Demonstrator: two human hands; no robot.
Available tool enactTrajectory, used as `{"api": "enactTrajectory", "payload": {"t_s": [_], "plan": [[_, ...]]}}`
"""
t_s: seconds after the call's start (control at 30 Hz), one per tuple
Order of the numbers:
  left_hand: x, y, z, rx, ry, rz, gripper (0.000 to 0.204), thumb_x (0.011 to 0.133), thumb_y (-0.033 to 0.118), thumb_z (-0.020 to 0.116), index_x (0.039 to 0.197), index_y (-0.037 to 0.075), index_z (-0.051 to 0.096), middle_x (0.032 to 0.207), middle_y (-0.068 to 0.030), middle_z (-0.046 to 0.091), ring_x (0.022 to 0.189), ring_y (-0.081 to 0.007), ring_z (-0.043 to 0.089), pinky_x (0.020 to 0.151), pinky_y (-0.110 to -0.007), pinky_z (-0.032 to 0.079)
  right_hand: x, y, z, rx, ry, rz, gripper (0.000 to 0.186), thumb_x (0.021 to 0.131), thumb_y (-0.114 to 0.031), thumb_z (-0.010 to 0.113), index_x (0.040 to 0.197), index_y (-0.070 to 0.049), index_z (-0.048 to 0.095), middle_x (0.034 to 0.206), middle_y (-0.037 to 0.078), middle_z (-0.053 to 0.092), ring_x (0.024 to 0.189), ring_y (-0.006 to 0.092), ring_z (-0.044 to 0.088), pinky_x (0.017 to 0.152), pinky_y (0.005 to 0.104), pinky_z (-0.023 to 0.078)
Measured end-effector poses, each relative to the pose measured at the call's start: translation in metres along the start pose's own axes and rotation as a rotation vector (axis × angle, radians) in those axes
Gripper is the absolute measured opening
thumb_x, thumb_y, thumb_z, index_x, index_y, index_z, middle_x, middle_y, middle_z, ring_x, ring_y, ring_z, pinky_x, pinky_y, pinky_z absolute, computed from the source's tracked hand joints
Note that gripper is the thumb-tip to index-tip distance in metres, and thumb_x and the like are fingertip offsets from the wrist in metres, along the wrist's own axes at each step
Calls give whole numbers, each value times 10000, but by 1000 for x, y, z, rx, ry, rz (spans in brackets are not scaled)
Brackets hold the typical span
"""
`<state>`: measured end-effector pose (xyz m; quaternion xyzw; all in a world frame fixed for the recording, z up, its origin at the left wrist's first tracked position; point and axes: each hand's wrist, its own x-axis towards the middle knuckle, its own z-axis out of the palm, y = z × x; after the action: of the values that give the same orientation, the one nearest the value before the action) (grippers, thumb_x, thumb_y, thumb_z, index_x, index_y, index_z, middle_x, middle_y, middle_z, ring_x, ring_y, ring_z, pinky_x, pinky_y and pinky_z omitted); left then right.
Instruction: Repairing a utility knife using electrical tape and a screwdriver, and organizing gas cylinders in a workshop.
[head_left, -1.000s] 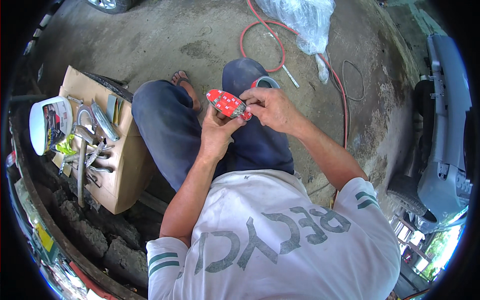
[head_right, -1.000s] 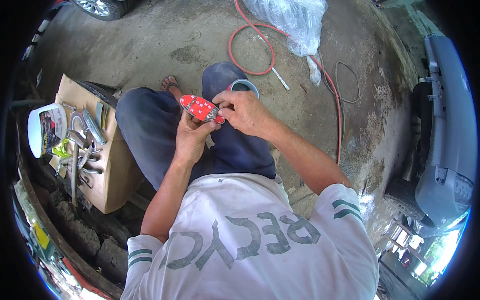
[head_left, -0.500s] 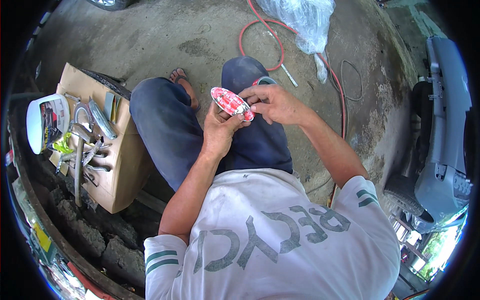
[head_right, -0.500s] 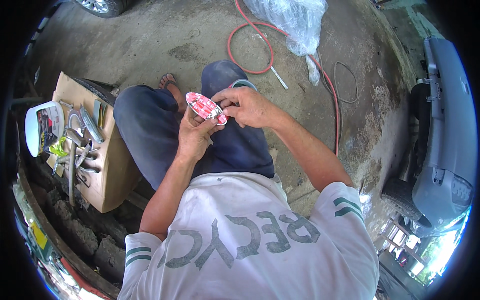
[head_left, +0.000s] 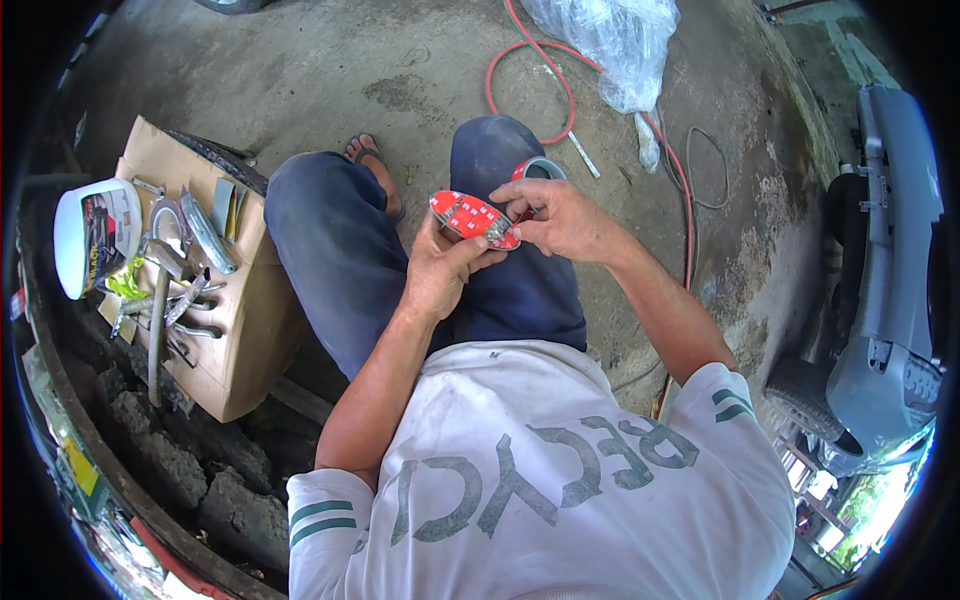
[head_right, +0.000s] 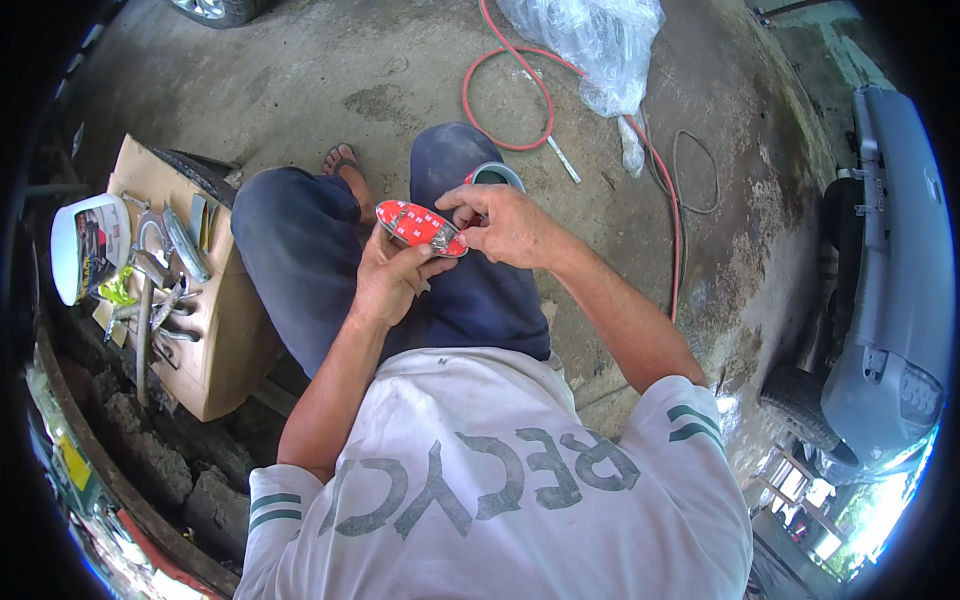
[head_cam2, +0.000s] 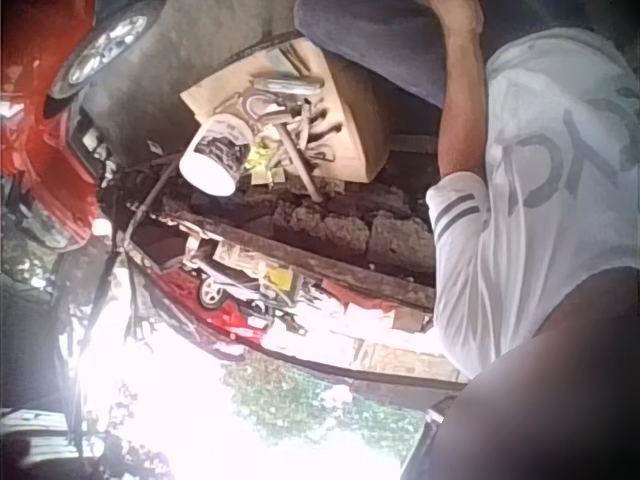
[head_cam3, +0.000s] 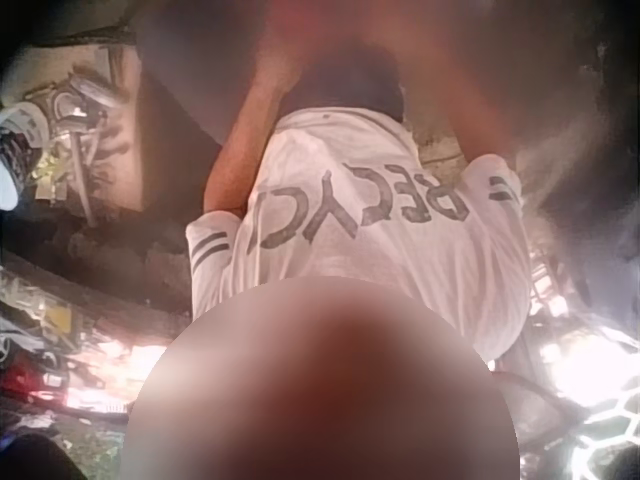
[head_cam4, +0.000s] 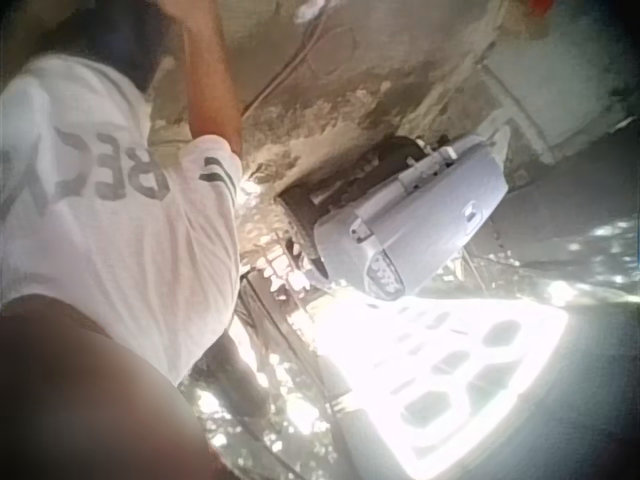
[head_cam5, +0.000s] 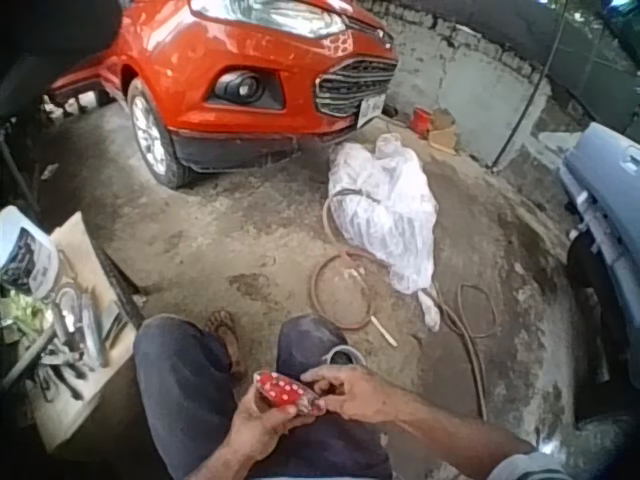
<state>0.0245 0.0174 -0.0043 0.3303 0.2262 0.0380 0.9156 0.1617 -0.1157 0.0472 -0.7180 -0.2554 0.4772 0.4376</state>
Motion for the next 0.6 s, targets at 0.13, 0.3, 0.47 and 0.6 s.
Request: {"api": "enactTrajectory", "payload": {"t_s": [0.13,0.3,0.47,0.6], "plan": [[7,-1,-8,18,29,-56,487,857,-4,625,1260,9,353,1036,-138,606,890,-235,663,779,-386,588,-2,-1,1,-26,3,1,440,758,54,610,1192,45,536,847,77,644,608,89,553,494,239,436],[6,-8,-13,25,82,42,729,838,-8,653,1403,-23,193,1003,-142,611,834,-223,666,658,-336,588,-2,3,-1,46,51,-13,359,852,21,564,1211,3,555,953,80,626,605,72,531,486,224,445],[2,3,-2,120,155,9,879,808,-41,671,1439,-59,61,993,-184,603,809,-231,671,630,-333,589,-2,-8,-11,-57,145,-87,332,873,-7,564,1205,-4,566,1027,73,612,648,64,537,533,222,467],[-1,7,-11,44,205,-28,715,823,-11,663,1391,-69,233,985,-172,608,801,-238,674,652,-337,602,10,-27,-10,-119,154,-95,328,881,-29,575,1208,-4,566,1062,61,605,676,56,544,566,218,465]]}}
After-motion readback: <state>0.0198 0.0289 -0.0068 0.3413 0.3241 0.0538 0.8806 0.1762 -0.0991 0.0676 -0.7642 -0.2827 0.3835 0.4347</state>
